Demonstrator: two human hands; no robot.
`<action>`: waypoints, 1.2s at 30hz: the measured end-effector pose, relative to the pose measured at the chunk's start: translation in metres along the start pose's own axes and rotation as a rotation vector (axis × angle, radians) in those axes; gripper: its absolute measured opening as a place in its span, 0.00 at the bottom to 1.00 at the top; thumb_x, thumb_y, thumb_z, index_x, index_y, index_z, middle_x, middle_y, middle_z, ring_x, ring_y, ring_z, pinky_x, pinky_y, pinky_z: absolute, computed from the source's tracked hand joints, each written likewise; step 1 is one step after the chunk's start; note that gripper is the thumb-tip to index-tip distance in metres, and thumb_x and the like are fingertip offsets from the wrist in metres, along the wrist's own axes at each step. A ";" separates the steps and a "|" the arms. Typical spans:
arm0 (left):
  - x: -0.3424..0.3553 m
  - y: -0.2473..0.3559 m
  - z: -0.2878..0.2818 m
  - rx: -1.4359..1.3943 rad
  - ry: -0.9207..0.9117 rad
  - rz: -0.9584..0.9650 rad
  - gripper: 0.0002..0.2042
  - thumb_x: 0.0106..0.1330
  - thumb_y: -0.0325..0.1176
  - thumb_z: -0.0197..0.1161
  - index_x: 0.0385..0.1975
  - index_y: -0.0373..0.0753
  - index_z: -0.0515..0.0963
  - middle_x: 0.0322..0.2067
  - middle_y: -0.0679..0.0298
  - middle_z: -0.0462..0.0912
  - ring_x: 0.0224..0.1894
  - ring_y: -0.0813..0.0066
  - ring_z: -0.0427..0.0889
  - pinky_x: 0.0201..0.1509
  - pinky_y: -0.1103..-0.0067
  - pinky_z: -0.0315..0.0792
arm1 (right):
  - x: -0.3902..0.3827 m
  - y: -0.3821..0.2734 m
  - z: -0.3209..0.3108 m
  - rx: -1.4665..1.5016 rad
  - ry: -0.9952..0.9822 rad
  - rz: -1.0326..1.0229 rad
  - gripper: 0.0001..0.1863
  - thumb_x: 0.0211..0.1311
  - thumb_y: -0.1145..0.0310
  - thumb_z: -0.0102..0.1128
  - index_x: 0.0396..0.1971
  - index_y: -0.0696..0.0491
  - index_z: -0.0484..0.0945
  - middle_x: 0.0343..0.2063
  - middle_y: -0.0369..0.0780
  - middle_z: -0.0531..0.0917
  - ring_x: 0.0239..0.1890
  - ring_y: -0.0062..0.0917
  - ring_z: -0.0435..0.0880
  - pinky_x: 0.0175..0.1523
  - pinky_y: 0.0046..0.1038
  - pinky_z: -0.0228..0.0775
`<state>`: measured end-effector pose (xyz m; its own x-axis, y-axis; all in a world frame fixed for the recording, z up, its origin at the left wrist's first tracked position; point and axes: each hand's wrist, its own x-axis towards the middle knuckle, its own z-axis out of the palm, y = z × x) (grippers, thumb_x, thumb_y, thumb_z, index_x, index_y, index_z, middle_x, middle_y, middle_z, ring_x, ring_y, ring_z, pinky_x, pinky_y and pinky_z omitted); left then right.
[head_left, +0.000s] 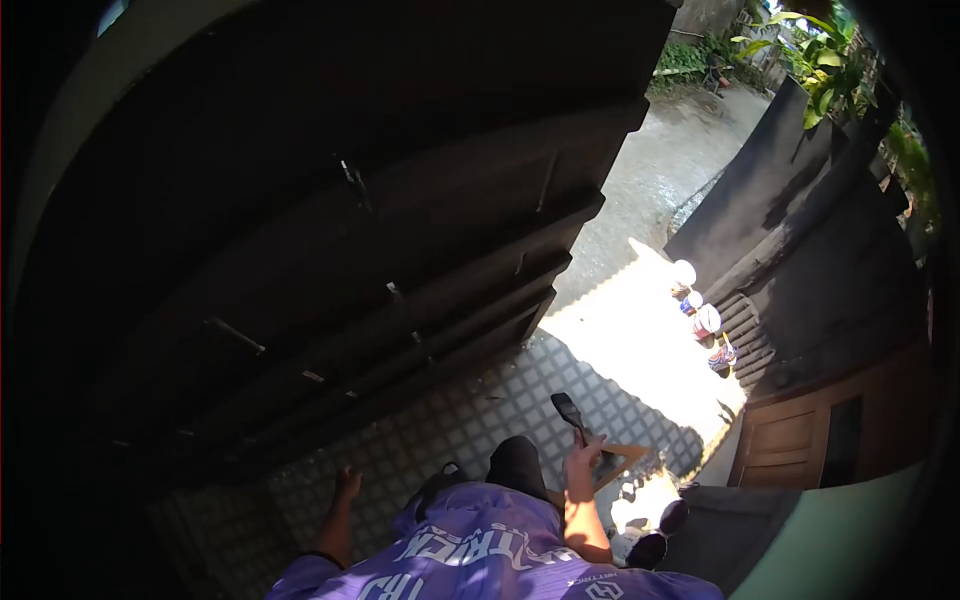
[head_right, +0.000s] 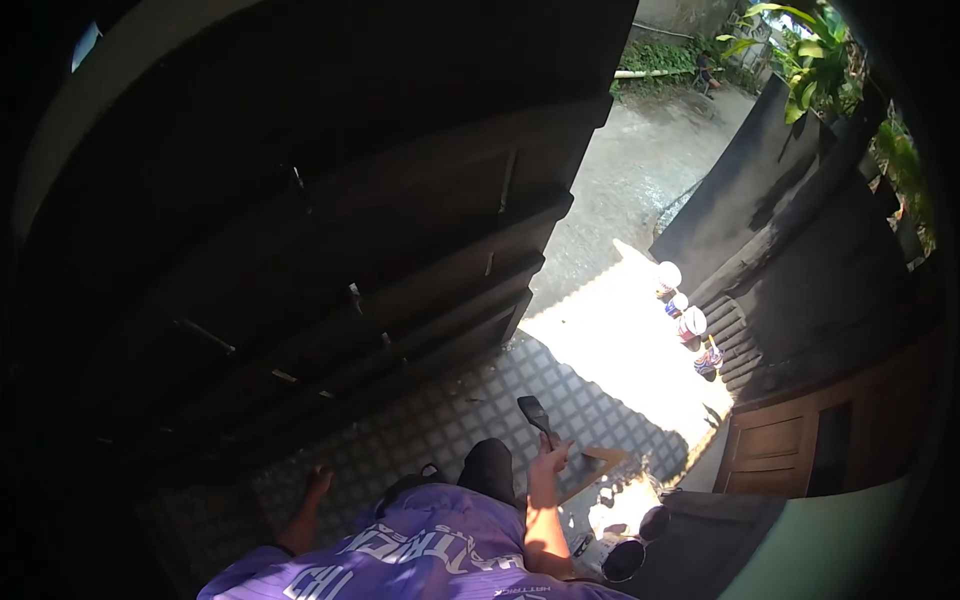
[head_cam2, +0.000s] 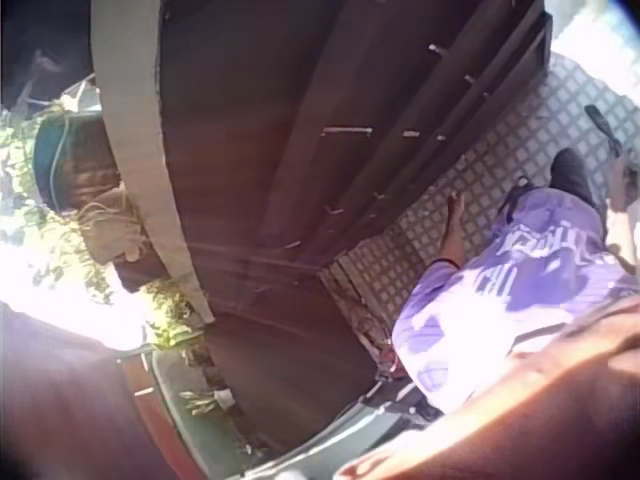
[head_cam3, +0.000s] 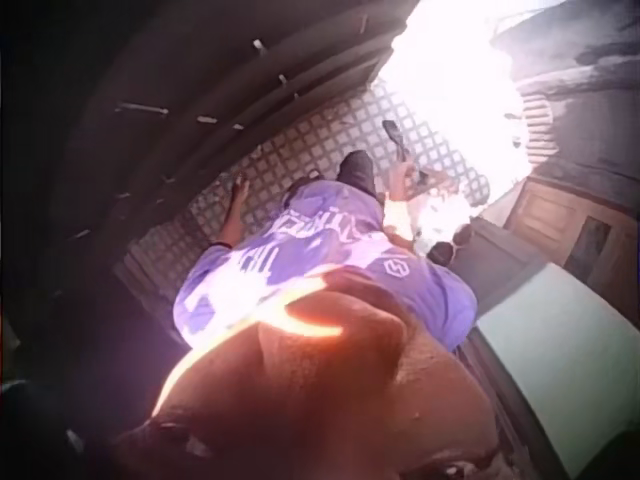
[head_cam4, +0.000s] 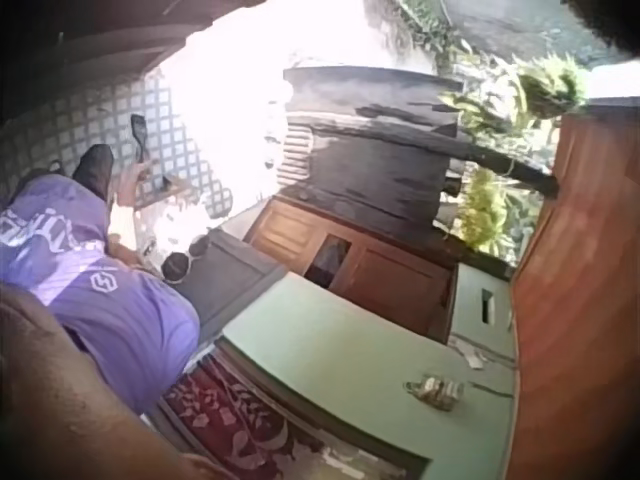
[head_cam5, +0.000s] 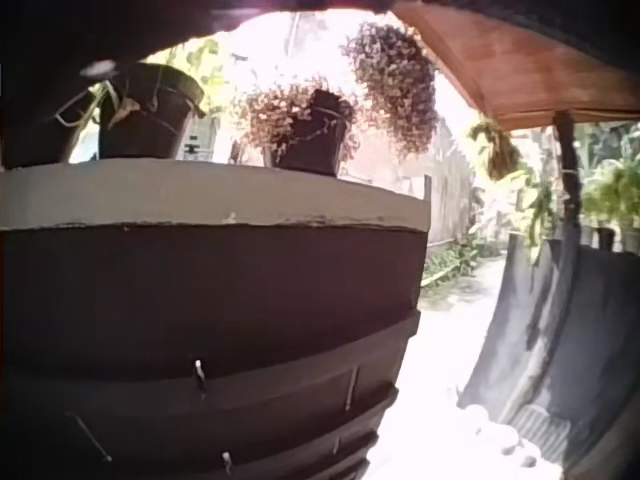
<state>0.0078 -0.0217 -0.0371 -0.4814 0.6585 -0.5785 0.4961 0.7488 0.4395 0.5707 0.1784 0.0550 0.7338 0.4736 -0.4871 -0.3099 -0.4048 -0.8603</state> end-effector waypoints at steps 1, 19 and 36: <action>-0.038 -0.046 0.037 -0.161 0.009 -0.080 0.28 0.62 0.46 0.57 0.60 0.39 0.68 0.53 0.54 0.76 0.52 0.56 0.78 0.50 0.60 0.73 | 0.010 -0.020 0.022 0.727 -0.073 0.281 0.39 0.69 0.49 0.52 0.62 0.68 0.54 0.55 0.55 0.70 0.53 0.40 0.77 0.55 0.28 0.76; -0.085 0.177 0.104 -1.192 0.529 -0.309 0.14 0.65 0.33 0.54 0.51 0.43 0.74 0.43 0.67 0.82 0.36 0.75 0.83 0.30 0.79 0.72 | -0.107 -0.334 0.203 0.718 -1.387 0.218 0.12 0.72 0.65 0.50 0.40 0.60 0.75 0.32 0.42 0.77 0.37 0.26 0.72 0.47 0.25 0.68; -0.304 0.100 0.316 -2.331 1.148 -0.877 0.26 0.70 0.48 0.46 0.66 0.45 0.60 0.65 0.68 0.66 0.62 0.61 0.70 0.54 0.68 0.67 | -0.300 -0.288 0.221 0.765 -1.804 -0.465 0.21 0.67 0.68 0.55 0.55 0.66 0.68 0.48 0.44 0.74 0.40 0.20 0.73 0.51 0.18 0.69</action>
<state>0.4317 -0.1706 -0.0344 -0.3658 -0.3248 -0.8722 -0.4451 -0.7619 0.4704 0.3068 0.3258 0.4157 -0.3617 0.7105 0.6036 -0.8123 0.0775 -0.5780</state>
